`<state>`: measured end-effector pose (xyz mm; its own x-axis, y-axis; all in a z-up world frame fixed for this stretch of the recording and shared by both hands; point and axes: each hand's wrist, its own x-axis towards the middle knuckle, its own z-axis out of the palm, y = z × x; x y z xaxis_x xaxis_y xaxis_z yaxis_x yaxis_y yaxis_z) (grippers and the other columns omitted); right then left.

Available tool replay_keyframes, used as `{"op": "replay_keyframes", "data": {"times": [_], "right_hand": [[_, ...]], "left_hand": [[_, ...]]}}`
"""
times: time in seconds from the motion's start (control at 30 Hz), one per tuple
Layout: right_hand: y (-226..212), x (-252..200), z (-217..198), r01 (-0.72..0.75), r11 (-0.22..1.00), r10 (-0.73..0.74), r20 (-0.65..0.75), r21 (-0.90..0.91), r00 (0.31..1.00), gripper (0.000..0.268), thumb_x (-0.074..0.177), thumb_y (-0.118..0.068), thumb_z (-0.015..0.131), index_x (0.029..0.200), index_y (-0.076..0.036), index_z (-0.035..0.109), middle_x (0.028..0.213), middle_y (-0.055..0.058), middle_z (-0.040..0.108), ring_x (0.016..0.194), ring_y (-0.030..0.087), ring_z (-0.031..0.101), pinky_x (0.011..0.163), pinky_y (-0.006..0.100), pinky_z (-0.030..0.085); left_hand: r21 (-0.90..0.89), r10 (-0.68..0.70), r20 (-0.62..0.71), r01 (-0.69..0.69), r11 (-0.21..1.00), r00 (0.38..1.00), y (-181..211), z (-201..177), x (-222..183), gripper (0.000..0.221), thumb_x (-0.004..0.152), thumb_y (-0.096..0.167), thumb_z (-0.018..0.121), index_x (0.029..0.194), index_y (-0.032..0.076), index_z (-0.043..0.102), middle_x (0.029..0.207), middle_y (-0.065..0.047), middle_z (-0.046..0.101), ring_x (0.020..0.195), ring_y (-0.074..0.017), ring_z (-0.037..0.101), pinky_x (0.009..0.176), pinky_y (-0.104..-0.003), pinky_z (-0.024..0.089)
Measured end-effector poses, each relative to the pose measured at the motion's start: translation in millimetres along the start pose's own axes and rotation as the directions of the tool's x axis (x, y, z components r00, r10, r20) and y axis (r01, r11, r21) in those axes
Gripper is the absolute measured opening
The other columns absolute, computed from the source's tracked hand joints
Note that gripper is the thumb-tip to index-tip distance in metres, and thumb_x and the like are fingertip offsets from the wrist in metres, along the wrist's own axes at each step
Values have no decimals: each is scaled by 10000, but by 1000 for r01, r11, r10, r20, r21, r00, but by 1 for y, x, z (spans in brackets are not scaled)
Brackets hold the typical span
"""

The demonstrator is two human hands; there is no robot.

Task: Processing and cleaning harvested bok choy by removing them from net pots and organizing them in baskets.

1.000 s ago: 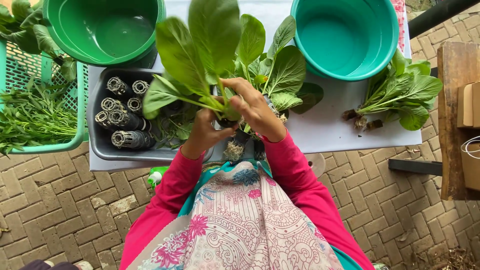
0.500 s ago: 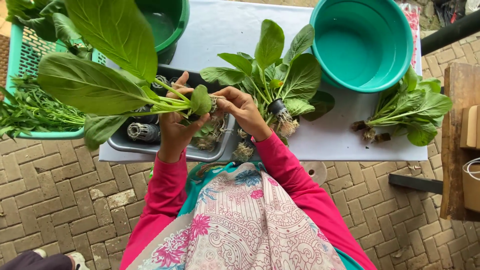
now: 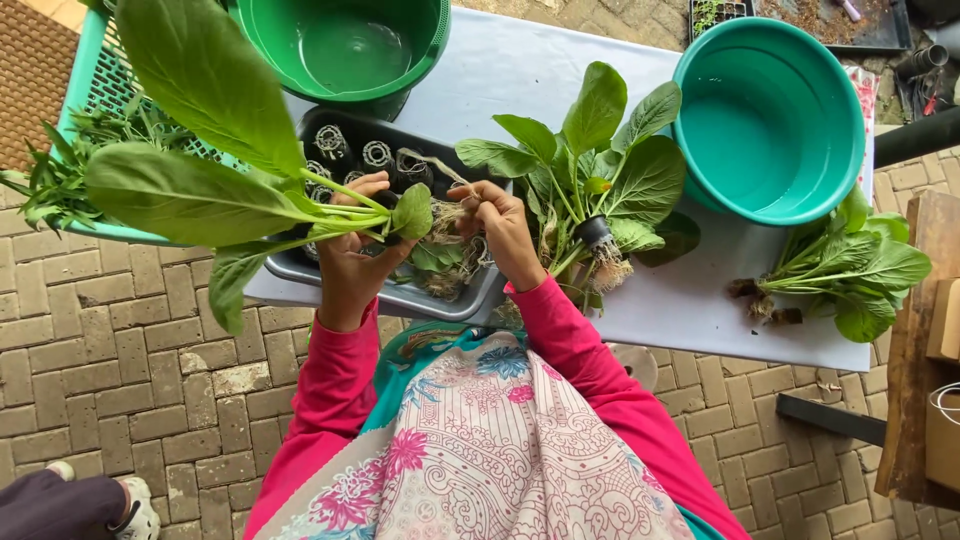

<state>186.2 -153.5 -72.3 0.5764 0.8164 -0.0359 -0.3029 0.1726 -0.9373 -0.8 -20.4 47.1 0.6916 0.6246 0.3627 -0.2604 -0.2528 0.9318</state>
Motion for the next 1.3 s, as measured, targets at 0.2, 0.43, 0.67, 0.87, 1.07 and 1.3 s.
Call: {"op": "replay_keyframes", "data": {"times": [0.2,0.43,0.67,0.87,1.07,1.3], "right_hand": [[-78,-12,59,11,999,-21,294,35,955,530,962,-104,503,1489,-69,452,1473,13,546,1276,128,601,1059,304,525],[-25,-17,55,42,999,-26,379,-34,925,406,1143,-167,495,1527,-34,498,1347,46,636,1220,116,603,1057,274,514],[-34,-26,70,309,698,-270,163,-646,949,181,1062,-121,608,1155,8,695,904,67,551,761,114,551,689,307,489],[-2,-26,67,249,865,-312,-78,-436,947,141,1068,-74,624,1062,38,709,831,22,575,741,103,513,635,293,428],[19,-21,34,-147,980,139,64,132,988,279,1092,-155,591,1252,30,725,857,-22,553,735,61,470,660,240,381],[-9,-27,38,-316,891,196,350,328,916,420,1109,-355,525,1286,10,634,1166,73,692,1023,123,643,842,279,503]], "left_hand": [[-171,-122,114,141,975,986,-12,-17,-9,621,856,-22,792,1409,-5,511,1340,-128,655,1180,-159,677,1038,-292,585],[-153,-48,110,64,986,993,-14,-22,-11,576,876,-8,788,1375,-33,503,1332,-112,637,1211,-141,637,1062,-286,547],[-112,-137,27,139,984,990,-26,-12,-19,569,872,18,790,1371,-35,522,1298,-107,660,1087,-103,633,945,-226,551],[-172,-112,-132,89,981,985,-23,8,-21,535,883,-7,774,1354,-29,520,1288,-94,657,1085,-102,639,956,-226,542],[-275,-97,-219,34,961,971,-21,9,-18,493,884,-44,758,1306,-22,503,1228,-44,578,1104,-110,634,976,-259,580],[-215,-118,-23,110,970,993,-23,6,-20,514,879,-64,742,1327,-14,495,1192,-42,588,1105,-98,640,981,-227,543]]}}
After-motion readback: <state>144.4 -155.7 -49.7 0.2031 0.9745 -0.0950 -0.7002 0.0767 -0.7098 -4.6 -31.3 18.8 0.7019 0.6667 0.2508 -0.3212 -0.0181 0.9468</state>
